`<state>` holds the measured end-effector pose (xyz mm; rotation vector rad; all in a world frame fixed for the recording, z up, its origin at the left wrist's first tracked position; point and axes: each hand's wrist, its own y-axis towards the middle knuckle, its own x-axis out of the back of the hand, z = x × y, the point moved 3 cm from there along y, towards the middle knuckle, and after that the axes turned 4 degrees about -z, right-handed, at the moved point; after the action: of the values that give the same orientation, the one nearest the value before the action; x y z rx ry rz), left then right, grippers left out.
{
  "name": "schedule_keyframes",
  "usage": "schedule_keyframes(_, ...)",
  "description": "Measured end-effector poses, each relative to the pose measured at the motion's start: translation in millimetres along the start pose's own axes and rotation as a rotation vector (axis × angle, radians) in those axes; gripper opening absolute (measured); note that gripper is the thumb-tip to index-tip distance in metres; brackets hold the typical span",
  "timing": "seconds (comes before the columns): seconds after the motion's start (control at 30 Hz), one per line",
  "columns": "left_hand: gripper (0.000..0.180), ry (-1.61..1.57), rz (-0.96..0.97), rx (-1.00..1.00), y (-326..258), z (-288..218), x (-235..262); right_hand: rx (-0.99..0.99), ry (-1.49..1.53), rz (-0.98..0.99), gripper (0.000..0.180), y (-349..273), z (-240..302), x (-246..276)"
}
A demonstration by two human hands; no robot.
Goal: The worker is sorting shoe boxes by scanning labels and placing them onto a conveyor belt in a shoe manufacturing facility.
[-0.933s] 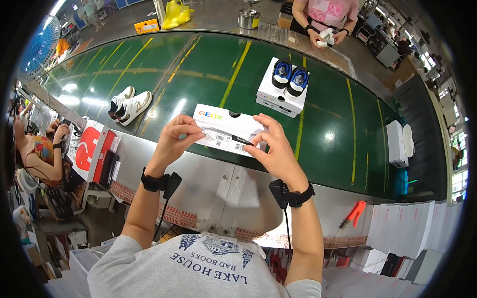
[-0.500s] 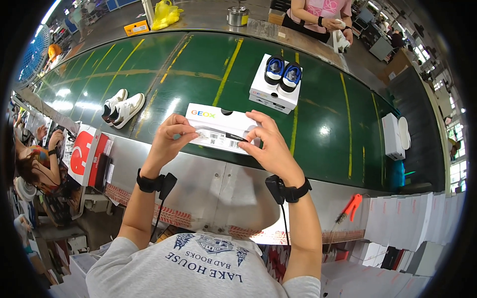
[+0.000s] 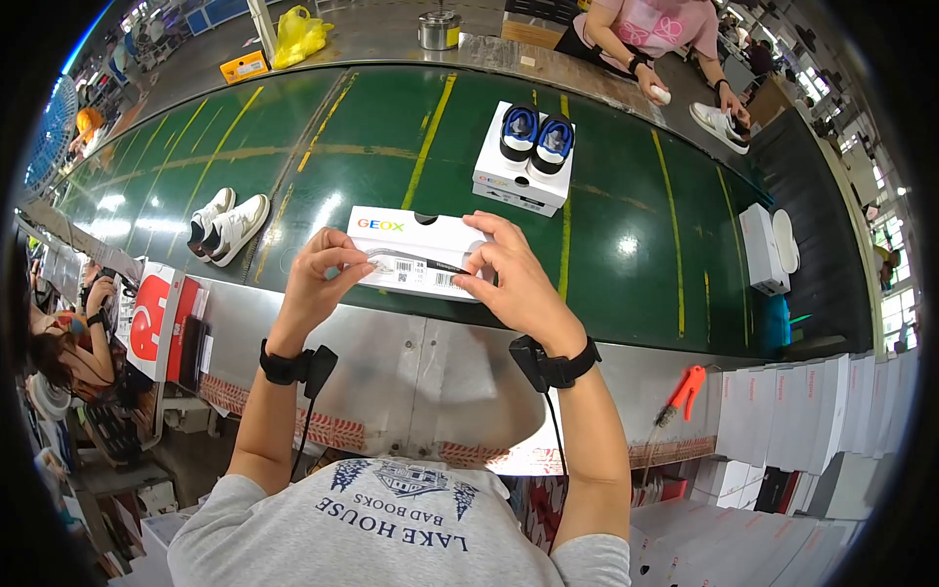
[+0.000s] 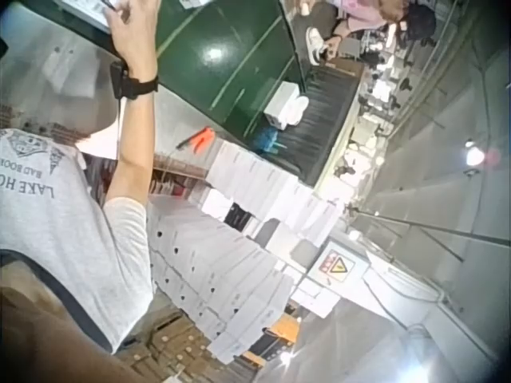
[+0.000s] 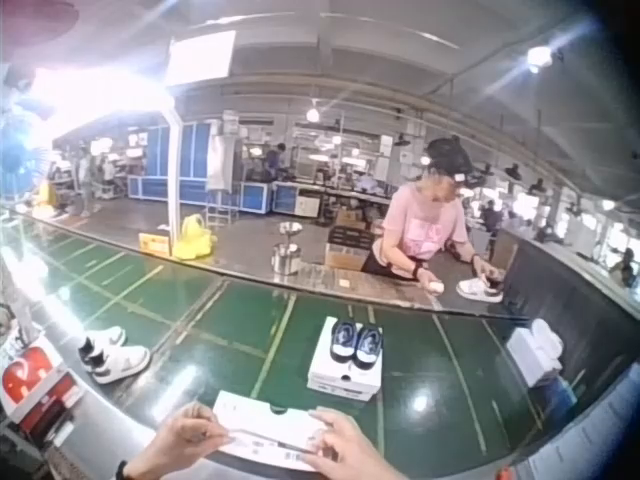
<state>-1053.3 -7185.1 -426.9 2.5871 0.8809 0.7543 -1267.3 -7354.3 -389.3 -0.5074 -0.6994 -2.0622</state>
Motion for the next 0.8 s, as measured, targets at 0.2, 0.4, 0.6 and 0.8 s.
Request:
schedule_keyframes(0.2,0.019,0.047,-0.015,-0.132,-4.4,1.9,-4.9,0.065,-0.049,-0.015,0.02,-1.1,-3.7,-1.9)
schedule_keyframes(0.4,0.031,0.12,-0.037,-0.09,-7.9,-1.1,-7.7,0.032,-0.053,-0.167,0.03,5.7,-15.9,-5.6)
schedule_keyframes(0.6,0.057,0.489,0.27,-0.552,-28.9,-41.1,-86.9,-0.02,0.155,-0.295,0.037,6.4,-36.8,-25.3)
schedule_keyframes(0.8,0.059,0.634,0.253,-0.552,-33.2,-61.4,-112.5,-0.01,0.22,-0.455,0.053,7.5,-43.6,-37.0)
